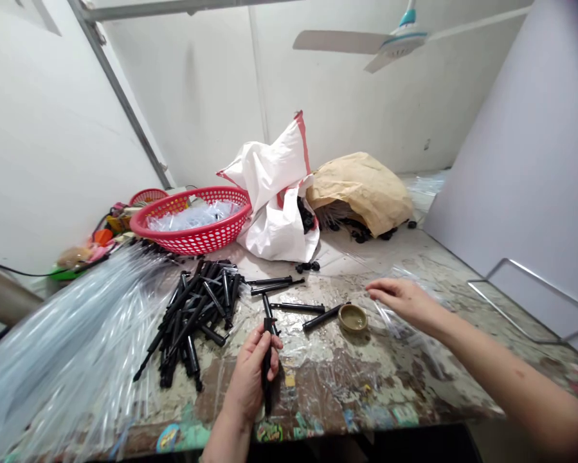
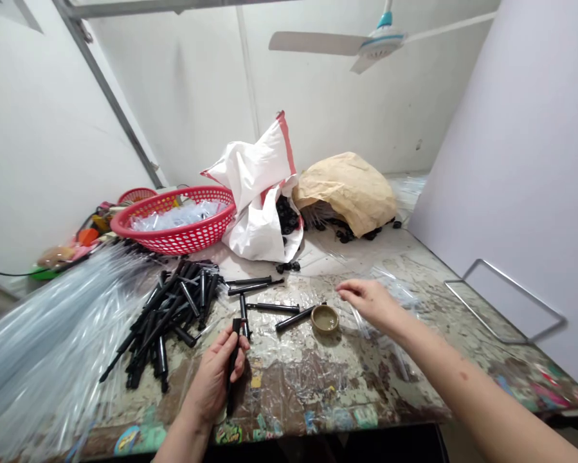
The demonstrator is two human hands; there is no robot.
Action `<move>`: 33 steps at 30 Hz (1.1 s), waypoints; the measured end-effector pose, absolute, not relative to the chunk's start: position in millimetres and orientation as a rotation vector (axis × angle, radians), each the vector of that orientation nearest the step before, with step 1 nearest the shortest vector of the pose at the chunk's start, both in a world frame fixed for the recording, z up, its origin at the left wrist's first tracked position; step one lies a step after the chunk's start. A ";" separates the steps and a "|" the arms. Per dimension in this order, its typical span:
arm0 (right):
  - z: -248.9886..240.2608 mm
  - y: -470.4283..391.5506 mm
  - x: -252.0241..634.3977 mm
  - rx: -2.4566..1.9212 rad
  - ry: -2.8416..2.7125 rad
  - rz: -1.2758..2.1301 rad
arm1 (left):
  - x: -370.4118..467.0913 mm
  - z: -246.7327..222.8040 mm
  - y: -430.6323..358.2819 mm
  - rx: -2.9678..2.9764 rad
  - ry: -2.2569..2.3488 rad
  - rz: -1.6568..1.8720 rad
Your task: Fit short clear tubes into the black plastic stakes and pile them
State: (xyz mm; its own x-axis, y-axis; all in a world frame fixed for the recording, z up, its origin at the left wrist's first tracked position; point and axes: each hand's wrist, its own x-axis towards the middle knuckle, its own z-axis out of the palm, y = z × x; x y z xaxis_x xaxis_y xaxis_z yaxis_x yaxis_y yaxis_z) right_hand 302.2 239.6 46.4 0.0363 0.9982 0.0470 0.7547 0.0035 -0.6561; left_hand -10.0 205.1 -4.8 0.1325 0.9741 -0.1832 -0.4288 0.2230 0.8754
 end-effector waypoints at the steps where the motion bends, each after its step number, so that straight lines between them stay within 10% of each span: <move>1: 47.0 234.9 296.3 -1.755 -1.867 0.576 | -10.1 -4.8 205.1 0.767 0.907 1.177; 13: 32.2 226.5 260.7 -1.685 -2.436 -0.288 | -8.6 -1.6 204.0 0.807 0.928 1.160; 24: 62.6 203.1 213.0 -1.504 -1.778 0.803 | -10.1 -6.3 201.2 0.799 0.853 1.119; 33: 39.3 220.9 162.2 -1.357 -1.663 0.898 | -11.1 -1.6 199.8 0.693 0.793 1.168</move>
State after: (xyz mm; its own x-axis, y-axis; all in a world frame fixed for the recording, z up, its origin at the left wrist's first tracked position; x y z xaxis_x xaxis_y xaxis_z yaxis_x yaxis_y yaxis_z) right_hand 162.2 220.9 39.3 -0.1123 0.9837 0.1406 0.4224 0.1753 -0.8893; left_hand -11.1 199.8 -1.6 0.1924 0.9654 -0.1758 -0.5201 0.2523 0.8160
